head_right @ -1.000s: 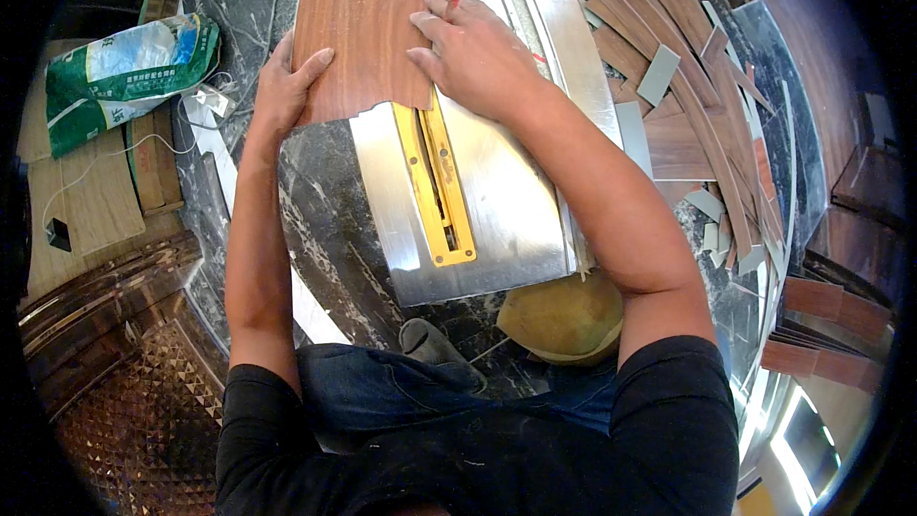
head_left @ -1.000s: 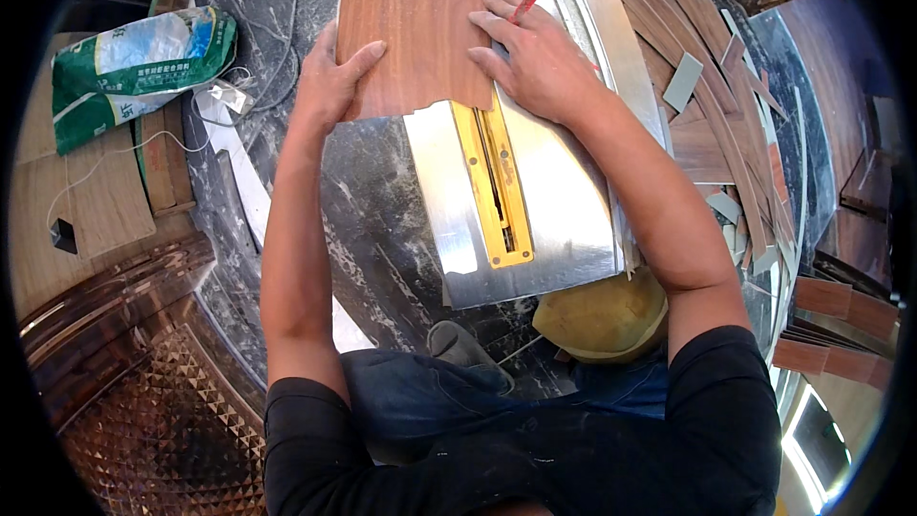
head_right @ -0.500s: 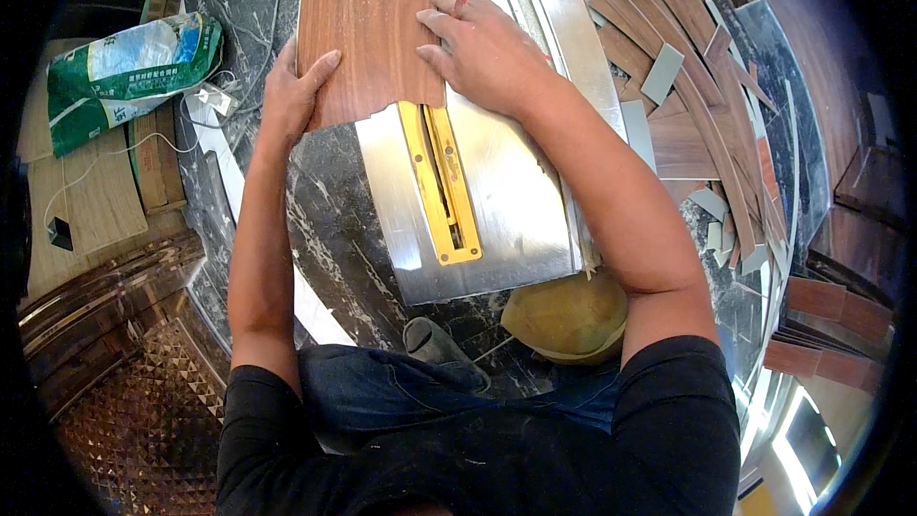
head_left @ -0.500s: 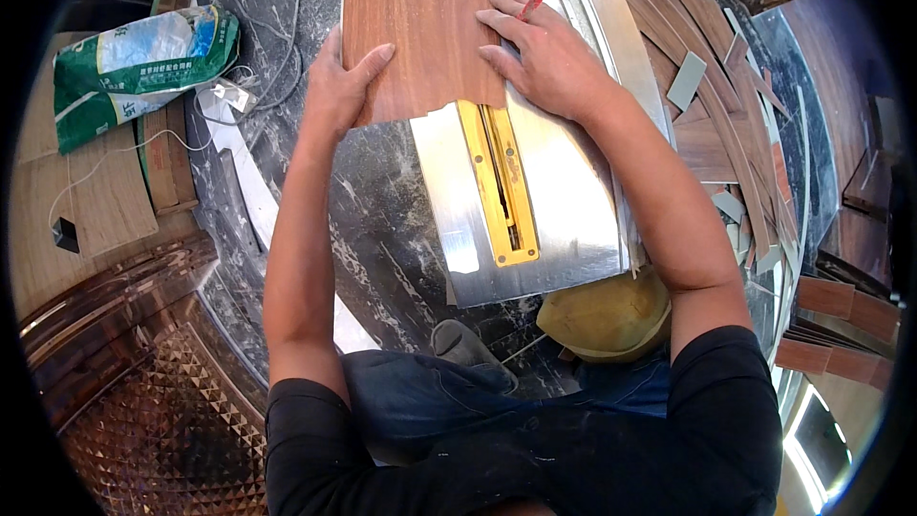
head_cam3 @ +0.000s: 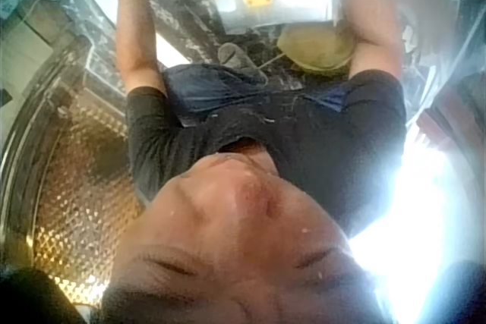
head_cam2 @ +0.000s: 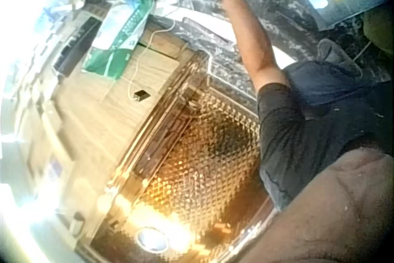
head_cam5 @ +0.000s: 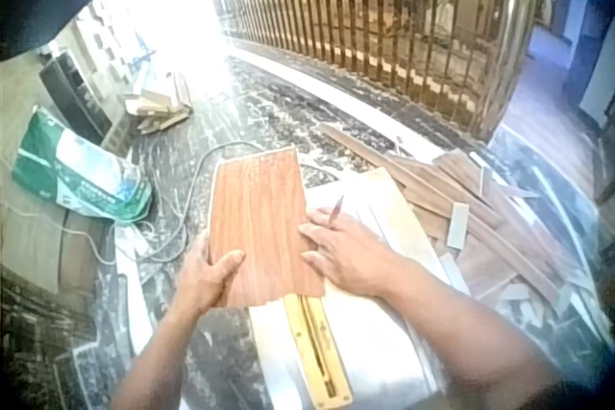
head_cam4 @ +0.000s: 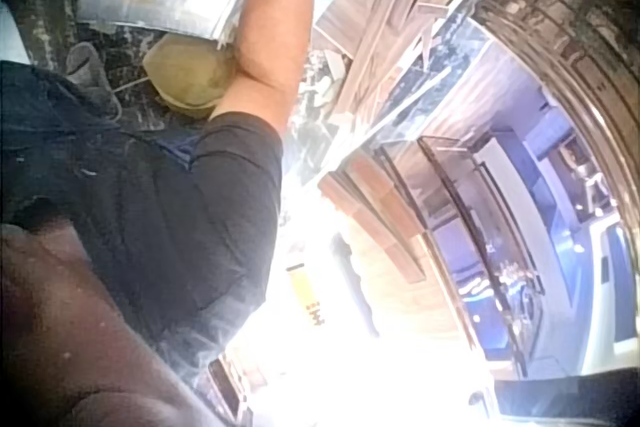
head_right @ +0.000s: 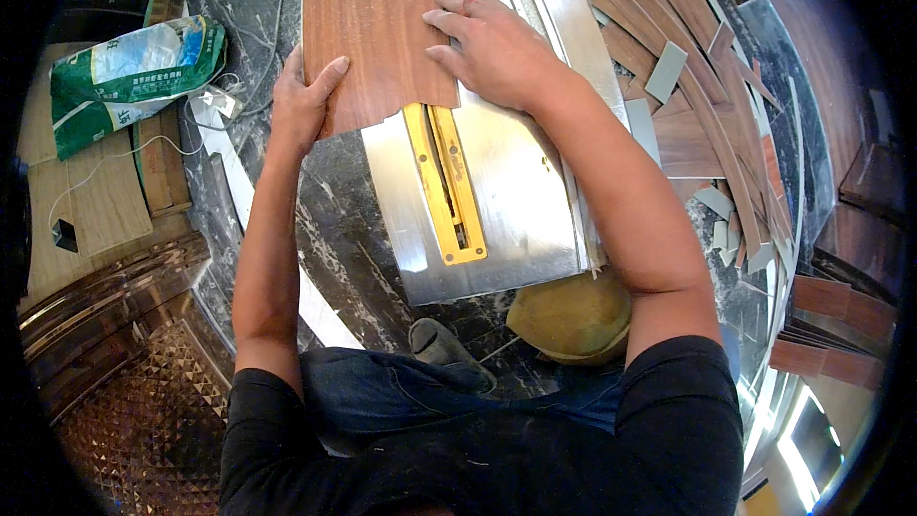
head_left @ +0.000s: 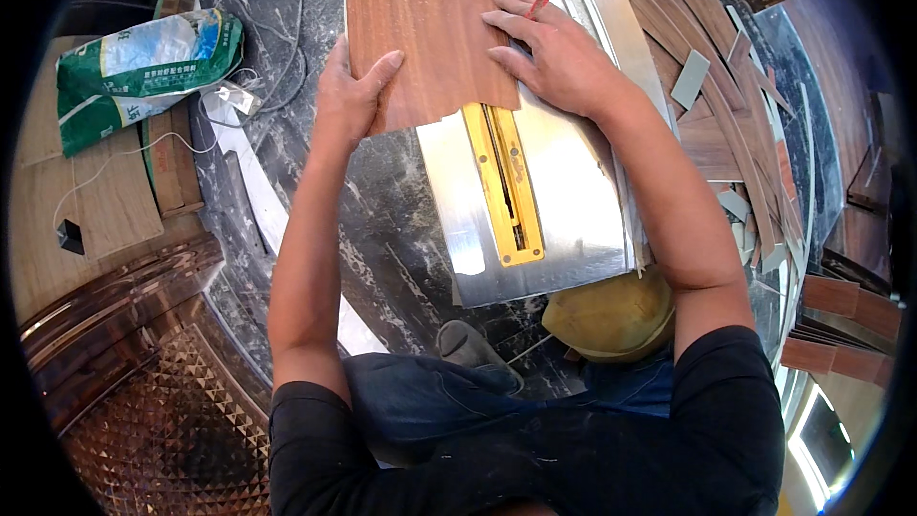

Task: The person installs wooden flooring planks on a subfloor, using a hammer to secure them. They then mark a plank with a pencil and cut it to size using a table saw.

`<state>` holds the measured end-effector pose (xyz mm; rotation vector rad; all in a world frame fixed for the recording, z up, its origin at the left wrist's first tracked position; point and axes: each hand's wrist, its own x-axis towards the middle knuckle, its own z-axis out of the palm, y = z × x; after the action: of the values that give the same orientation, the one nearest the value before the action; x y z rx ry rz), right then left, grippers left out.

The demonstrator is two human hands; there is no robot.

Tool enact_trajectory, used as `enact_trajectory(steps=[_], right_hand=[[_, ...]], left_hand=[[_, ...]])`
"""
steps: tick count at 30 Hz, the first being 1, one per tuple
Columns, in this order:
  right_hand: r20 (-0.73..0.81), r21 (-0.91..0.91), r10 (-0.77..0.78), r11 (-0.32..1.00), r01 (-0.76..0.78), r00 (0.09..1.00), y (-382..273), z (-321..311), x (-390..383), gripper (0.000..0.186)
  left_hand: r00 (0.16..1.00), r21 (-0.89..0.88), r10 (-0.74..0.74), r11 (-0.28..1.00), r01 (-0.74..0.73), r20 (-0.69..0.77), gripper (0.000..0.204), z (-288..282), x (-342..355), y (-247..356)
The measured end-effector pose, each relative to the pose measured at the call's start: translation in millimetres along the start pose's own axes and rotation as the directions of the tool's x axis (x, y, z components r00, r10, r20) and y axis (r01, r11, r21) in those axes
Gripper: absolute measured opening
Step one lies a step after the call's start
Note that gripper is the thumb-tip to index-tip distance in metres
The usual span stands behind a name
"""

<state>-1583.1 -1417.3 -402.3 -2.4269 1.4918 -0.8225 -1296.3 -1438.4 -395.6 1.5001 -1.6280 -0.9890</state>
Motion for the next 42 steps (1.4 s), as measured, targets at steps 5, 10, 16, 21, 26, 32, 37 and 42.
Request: enact_trajectory(steps=[5,10,16,21,26,32,37,42], right_hand=[[0.019,-0.033,0.012,0.999,-0.011,1.0,2,1,-1,0.043],[0.022,-0.03,0.013,0.999,-0.012,1.0,2,3,0,0.044],[0.025,-0.007,0.024,1.0,-0.024,0.999,2,3,-2,0.045],[-0.001,0.014,0.025,1.0,-0.025,1.0,0,6,-2,0.044],[-0.004,-0.017,0.025,1.0,-0.025,1.0,2,7,-3,0.045],[-0.025,-0.041,0.001,0.999,-0.002,1.0,0,8,-2,0.045],[-0.051,-0.07,-0.003,0.998,-0.001,0.999,-3,11,-2,0.045],[-0.021,-0.033,0.017,0.999,-0.018,1.0,-5,9,0,0.047]], left_hand=[[1.0,-0.052,-0.031,0.998,0.031,0.002,0.067,3,-2,1],[1.0,-0.074,-0.009,0.997,0.011,0.017,0.067,-1,2,-3],[0.999,-0.066,-0.017,0.998,0.019,0.032,0.067,0,2,4],[1.0,-0.02,0.014,1.0,-0.014,0.022,0.064,-6,12,-15],[1.0,-0.029,0.017,0.999,-0.017,0.019,0.062,-4,14,-12],[0.998,0.042,0.01,0.999,-0.013,0.065,0.074,-10,18,-13],[0.999,0.066,0.006,0.998,-0.008,0.034,0.071,-11,21,-14],[0.999,0.037,0.028,0.999,-0.029,0.03,0.073,-12,26,-21]])
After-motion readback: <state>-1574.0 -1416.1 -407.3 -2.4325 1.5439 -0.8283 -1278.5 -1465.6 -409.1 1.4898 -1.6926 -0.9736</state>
